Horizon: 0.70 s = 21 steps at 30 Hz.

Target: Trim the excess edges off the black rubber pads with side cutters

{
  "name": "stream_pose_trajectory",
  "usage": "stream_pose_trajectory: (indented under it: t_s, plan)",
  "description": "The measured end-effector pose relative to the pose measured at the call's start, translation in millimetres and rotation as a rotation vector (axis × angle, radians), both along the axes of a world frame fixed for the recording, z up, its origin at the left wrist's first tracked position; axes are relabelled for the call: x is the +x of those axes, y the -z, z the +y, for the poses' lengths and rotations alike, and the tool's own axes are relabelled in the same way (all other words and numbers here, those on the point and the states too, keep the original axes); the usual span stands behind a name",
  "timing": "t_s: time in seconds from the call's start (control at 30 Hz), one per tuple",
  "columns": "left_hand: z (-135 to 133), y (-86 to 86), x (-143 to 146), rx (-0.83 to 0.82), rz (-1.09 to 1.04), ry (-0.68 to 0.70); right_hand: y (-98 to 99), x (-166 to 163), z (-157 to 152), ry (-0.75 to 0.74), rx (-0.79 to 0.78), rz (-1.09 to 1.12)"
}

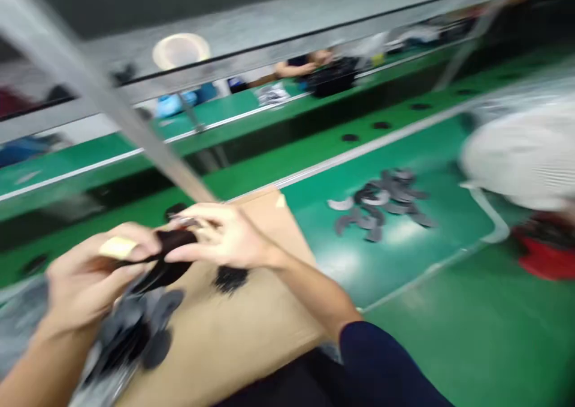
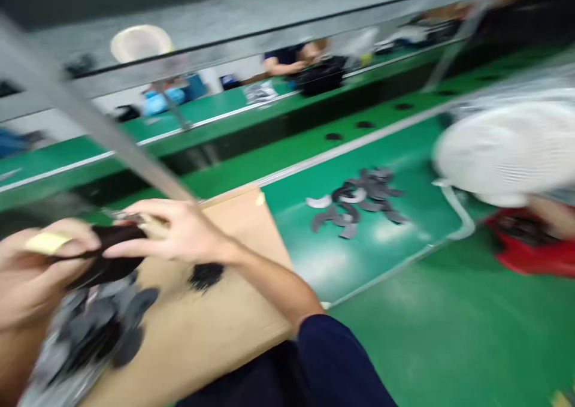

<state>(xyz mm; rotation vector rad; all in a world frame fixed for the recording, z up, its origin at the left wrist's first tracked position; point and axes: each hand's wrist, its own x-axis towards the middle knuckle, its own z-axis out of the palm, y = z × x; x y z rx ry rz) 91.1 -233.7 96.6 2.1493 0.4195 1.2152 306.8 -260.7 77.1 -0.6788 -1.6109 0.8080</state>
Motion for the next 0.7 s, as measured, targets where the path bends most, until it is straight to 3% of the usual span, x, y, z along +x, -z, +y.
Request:
stream_pose_trajectory:
  t_s: [0.07,0.17,0.23,0.3,0.4,0.57,0.63,0.7]
  plan:
    - [-12,-0.1,-6,0.027,-0.033,-0.114,0.4,-10,2,-0.162,-0.067,0.059]
    - [5,8.1,-36,0.064,0.132,-0.268,-0.3,-14,10,-0.066,-0.019,0.039]
    - [16,16.8,-70,0.090,0.393,-0.424,-0.7,-11,17,0.066,0.050,0.027]
    - [17,29.7,-100,0.062,0.821,-0.524,-1.0,-6,20,0.202,0.073,-0.008]
    - [8,61.2,-121,-0.064,1.234,-0.503,-2.0,1,20,0.351,0.101,-0.055]
    - [-5,117.8,-109,-0.136,1.208,-0.461,-3.2,3,21,0.361,0.113,-0.060]
    - [-5,125.4,-101,-0.155,1.159,-0.458,-3.7,3,21,0.336,0.098,-0.038]
    - [-6,120.1,-94,-0.161,1.085,-0.442,-3.9,4,21,0.298,0.068,-0.016]
